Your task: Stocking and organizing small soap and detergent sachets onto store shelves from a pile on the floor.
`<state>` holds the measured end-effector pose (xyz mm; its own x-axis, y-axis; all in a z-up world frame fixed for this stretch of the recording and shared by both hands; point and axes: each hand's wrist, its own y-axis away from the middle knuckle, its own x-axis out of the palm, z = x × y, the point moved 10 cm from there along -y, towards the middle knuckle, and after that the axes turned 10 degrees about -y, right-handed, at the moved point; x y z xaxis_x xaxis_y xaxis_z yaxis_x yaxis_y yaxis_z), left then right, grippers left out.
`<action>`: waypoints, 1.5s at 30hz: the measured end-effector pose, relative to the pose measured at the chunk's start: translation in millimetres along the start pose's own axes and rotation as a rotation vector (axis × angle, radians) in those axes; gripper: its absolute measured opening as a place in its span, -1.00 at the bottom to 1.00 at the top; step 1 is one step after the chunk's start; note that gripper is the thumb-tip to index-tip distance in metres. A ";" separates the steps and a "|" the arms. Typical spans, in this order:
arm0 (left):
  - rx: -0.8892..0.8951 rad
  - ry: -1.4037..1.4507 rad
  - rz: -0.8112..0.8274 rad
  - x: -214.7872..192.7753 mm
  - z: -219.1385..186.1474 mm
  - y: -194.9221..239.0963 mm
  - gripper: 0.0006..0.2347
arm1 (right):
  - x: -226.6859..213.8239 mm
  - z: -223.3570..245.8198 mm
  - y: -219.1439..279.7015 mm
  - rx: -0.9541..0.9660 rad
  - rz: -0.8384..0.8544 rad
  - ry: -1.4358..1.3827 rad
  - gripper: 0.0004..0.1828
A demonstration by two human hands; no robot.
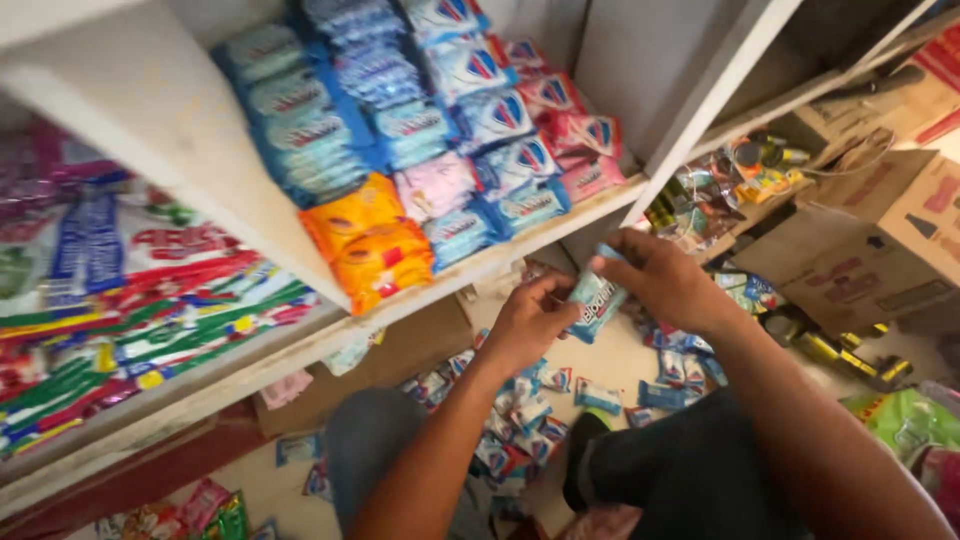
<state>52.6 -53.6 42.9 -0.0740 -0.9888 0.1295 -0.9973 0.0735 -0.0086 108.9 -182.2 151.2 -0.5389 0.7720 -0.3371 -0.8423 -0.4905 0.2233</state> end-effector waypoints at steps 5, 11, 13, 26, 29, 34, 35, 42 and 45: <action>-0.006 0.232 -0.119 -40.3 -12.6 1.4 -0.79 | 26.0 16.7 -9.8 0.188 -0.117 -0.156 -0.64; 0.054 -0.049 -0.405 -102.0 -48.4 24.7 -0.70 | 55.7 19.2 -36.9 0.018 -0.164 -0.362 -0.63; 0.124 -0.299 -0.501 -112.5 -69.2 41.5 -0.68 | 65.1 21.2 -33.6 0.051 -0.182 -0.276 -0.59; 0.082 -0.177 -0.659 -146.2 -72.6 61.8 -0.75 | 100.0 12.3 -64.4 0.055 -0.067 -0.486 -0.70; 0.062 -0.071 -0.672 -144.8 -72.4 60.5 -0.81 | 100.4 -4.0 -77.4 0.115 -0.052 -0.613 -0.72; 0.034 -0.016 -0.733 -141.1 -81.2 61.1 -0.86 | 94.5 -18.8 -86.9 0.104 -0.130 -0.571 -0.73; 0.062 -0.068 -0.763 -142.9 -85.5 61.0 -0.87 | 90.7 -17.9 -88.7 0.082 -0.172 -0.532 -0.73; 0.004 -0.375 -0.758 -135.6 -100.8 72.1 -0.83 | 94.3 -13.4 -89.8 0.060 -0.238 -0.501 -0.72; 0.074 -0.672 -0.779 -134.3 -91.6 70.2 -0.78 | 95.1 -3.6 -85.4 0.042 -0.241 -0.519 -0.75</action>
<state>-7.4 96.2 115.8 0.6304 -0.6283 -0.4559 -0.7644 -0.6047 -0.2237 129.5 -68.3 96.8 -0.2486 0.9626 0.1081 -0.9344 -0.2677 0.2351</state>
